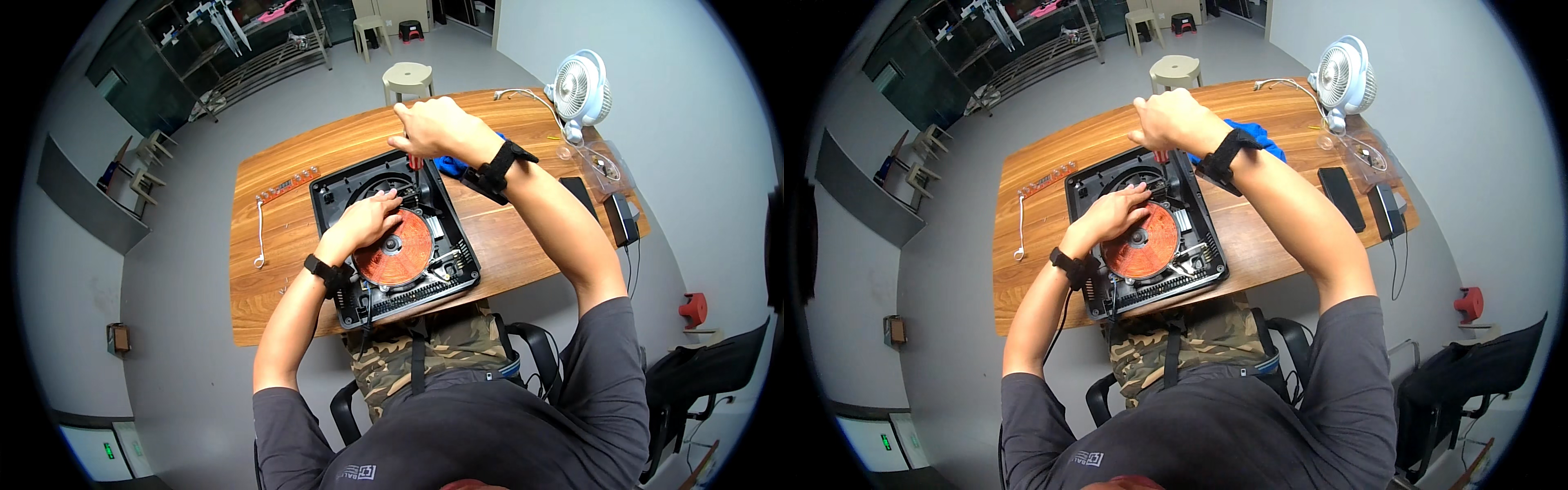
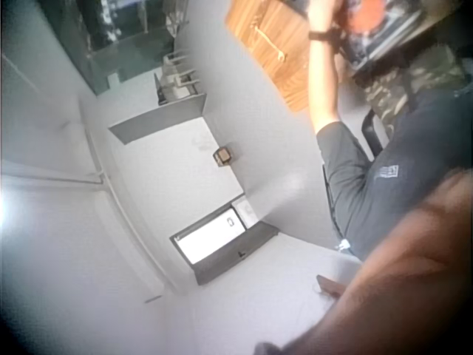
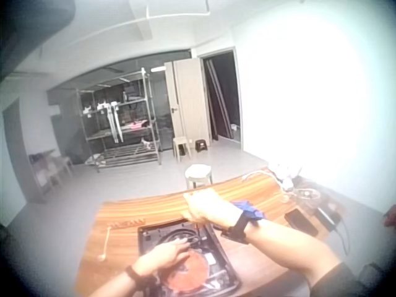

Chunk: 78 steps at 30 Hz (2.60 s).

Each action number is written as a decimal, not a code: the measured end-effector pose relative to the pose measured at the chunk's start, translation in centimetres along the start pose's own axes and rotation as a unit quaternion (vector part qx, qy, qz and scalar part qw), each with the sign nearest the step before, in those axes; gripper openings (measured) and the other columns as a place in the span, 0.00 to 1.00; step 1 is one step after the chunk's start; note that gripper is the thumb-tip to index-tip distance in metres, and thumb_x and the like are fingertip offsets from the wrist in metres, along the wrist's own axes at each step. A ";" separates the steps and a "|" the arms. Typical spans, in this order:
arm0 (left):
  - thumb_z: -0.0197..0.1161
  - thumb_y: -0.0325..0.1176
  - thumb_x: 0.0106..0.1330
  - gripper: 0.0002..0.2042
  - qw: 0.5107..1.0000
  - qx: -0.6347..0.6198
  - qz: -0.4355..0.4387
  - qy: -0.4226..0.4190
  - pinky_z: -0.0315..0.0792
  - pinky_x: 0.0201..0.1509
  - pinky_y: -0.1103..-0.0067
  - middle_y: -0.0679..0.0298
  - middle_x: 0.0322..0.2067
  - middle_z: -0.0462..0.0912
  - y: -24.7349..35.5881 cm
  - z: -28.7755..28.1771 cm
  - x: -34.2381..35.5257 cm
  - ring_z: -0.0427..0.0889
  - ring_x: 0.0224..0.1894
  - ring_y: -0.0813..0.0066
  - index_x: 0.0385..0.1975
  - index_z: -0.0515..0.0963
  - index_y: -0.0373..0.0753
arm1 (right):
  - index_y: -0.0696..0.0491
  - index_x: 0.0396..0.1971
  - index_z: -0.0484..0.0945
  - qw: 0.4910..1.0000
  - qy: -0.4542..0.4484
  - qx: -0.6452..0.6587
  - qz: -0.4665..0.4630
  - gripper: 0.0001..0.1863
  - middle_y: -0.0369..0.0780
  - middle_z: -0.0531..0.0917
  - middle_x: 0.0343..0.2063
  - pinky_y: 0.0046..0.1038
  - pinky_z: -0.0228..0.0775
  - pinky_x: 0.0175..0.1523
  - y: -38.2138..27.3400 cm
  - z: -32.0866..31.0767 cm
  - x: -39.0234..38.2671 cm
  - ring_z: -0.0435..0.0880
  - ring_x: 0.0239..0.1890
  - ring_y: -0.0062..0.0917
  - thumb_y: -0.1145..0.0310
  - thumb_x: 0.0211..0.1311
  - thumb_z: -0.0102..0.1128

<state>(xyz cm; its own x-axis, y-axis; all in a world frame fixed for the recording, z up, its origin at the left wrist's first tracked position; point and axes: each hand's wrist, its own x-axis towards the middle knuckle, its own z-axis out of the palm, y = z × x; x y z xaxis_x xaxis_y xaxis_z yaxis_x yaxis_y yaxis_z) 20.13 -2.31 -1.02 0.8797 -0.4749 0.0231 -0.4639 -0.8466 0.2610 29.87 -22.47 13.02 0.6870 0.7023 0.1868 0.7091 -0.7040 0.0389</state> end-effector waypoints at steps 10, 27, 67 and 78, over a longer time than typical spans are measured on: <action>0.57 0.45 0.74 0.24 1.000 -0.008 -0.001 0.000 0.69 0.69 0.62 0.48 0.68 0.71 0.3 -0.2 0.0 0.71 0.67 0.47 0.62 0.75 0.35 | 0.59 0.49 0.79 0.996 -0.041 0.048 -0.070 0.20 0.53 0.87 0.36 0.46 0.80 0.49 1.0 1.3 1.1 0.87 0.42 0.50 0.59 0.67 0.54; 0.57 0.45 0.74 0.24 1.000 -0.006 0.007 0.003 0.69 0.69 0.62 0.47 0.67 0.71 -0.1 0.0 0.0 0.71 0.68 0.47 0.62 0.75 0.35 | 0.58 0.45 0.84 0.996 -0.074 0.029 -0.029 0.18 0.53 0.88 0.39 0.41 0.80 0.53 0.1 -0.2 0.6 0.87 0.46 0.45 0.59 0.63 0.61; 0.66 0.28 0.63 0.11 0.954 0.015 -0.254 0.160 0.81 0.50 0.68 0.47 0.38 0.88 -16.5 -4.3 -12.0 0.89 0.42 0.55 0.43 0.85 0.30 | 0.63 0.32 0.83 0.996 -0.082 0.037 -0.001 0.18 0.55 0.87 0.32 0.44 0.80 0.49 -0.7 -0.1 1.6 0.87 0.41 0.49 0.58 0.60 0.65; 0.70 0.28 0.60 0.10 0.946 0.053 -0.287 0.138 0.80 0.52 0.62 0.45 0.40 0.86 -17.4 -1.4 -12.8 0.86 0.46 0.47 0.40 0.86 0.32 | 0.63 0.30 0.84 0.997 -0.075 0.029 -0.005 0.17 0.54 0.87 0.32 0.44 0.81 0.48 -1.2 -0.2 1.9 0.88 0.40 0.49 0.61 0.58 0.66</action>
<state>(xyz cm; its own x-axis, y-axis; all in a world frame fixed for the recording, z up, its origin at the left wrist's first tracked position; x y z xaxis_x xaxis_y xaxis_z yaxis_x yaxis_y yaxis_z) 17.08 18.83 -4.55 0.9769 0.1394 0.1619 0.1042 -0.9724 0.2089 30.30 -20.28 13.50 0.6921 0.7208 0.0380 0.7217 -0.6921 -0.0169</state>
